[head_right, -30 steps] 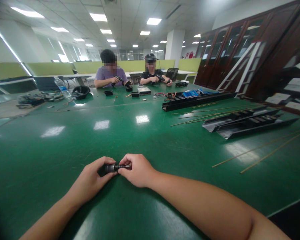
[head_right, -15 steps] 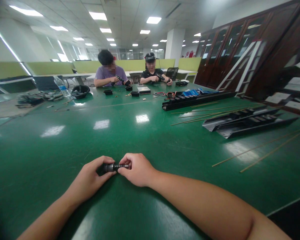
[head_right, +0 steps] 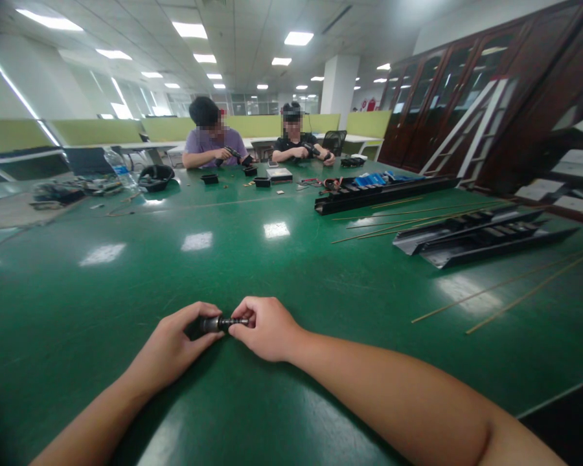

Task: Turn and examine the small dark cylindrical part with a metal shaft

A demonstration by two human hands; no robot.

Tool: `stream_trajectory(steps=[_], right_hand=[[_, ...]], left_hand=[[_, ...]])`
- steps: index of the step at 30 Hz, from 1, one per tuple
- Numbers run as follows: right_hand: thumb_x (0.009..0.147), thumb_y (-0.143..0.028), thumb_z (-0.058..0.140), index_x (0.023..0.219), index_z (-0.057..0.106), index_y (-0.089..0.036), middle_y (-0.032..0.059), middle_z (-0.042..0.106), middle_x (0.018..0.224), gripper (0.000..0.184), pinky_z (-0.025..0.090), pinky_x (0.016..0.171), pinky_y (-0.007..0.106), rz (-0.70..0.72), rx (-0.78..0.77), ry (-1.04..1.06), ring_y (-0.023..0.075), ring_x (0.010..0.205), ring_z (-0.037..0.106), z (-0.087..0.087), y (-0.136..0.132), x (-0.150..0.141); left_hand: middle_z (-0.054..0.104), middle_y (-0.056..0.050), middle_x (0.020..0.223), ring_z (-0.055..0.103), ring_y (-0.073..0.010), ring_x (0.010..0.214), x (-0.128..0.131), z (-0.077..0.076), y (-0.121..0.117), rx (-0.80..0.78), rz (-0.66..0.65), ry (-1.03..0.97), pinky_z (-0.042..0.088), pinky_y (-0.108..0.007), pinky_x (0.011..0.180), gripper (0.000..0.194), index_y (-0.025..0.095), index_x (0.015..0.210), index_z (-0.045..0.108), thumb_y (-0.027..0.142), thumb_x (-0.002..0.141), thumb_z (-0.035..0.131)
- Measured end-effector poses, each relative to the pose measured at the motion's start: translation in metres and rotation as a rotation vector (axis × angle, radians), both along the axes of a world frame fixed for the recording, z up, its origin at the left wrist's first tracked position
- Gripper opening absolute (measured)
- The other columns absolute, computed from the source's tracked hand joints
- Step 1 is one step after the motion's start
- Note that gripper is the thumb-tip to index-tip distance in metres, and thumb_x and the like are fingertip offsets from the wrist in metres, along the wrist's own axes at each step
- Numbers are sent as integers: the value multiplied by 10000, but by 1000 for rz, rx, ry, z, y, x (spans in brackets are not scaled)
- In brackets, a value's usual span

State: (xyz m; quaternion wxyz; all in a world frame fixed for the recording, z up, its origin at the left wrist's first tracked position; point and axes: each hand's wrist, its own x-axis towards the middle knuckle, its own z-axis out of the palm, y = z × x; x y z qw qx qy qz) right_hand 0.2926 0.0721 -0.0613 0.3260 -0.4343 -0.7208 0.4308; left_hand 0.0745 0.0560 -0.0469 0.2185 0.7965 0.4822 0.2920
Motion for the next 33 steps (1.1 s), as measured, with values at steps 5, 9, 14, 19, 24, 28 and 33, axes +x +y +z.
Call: stream_trajectory(steps=[5,9,14,19,24,28,33], right_hand=[[804,-237,684,919,676,-153,17,683,766,143,438,585,221,5,-2,10,117,632,580,-3,1,0],[802,-245,680,919,673,-156,17,682,764,147,438,582,221,9,-6,14,116,625,577,-3,1,0],[799,-240,680,910,670,-157,12,672,750,140,438,579,218,7,-20,14,115,622,575,-1,0,0],[797,-227,676,907,668,-155,7,661,739,132,439,578,216,13,-34,36,115,625,576,-1,0,1],[798,-230,676,905,666,-158,4,659,736,130,443,581,218,13,-37,35,111,616,572,-1,0,1],[797,-236,678,905,667,-161,4,658,738,132,444,582,219,10,-38,30,114,622,575,0,0,1],[803,-240,675,909,666,-160,4,648,729,133,430,561,215,14,-23,32,116,629,574,-2,0,1]], left_hand=[[675,-15,1006,637,-187,949,0,2,1,-9,2,7,490,-310,861,183,236,1025,628,256,845,655],[675,-14,1006,635,-187,955,0,3,1,-11,-2,12,487,-308,869,184,234,1018,633,258,838,661],[678,-27,1022,637,-196,962,-2,3,0,-8,6,14,492,-318,869,194,230,1030,631,262,840,654],[680,-19,1016,638,-196,964,-1,3,1,-5,9,14,493,-319,872,197,236,1023,633,256,830,666],[679,-12,1005,636,-190,954,-2,1,2,1,4,10,493,-311,859,199,239,1023,632,262,830,675],[676,-2,1011,634,-183,960,-5,0,2,6,3,9,490,-308,865,194,247,1021,628,269,835,677],[675,1,1027,637,-180,973,-6,0,3,11,5,9,495,-310,877,191,251,1023,627,271,837,670]])
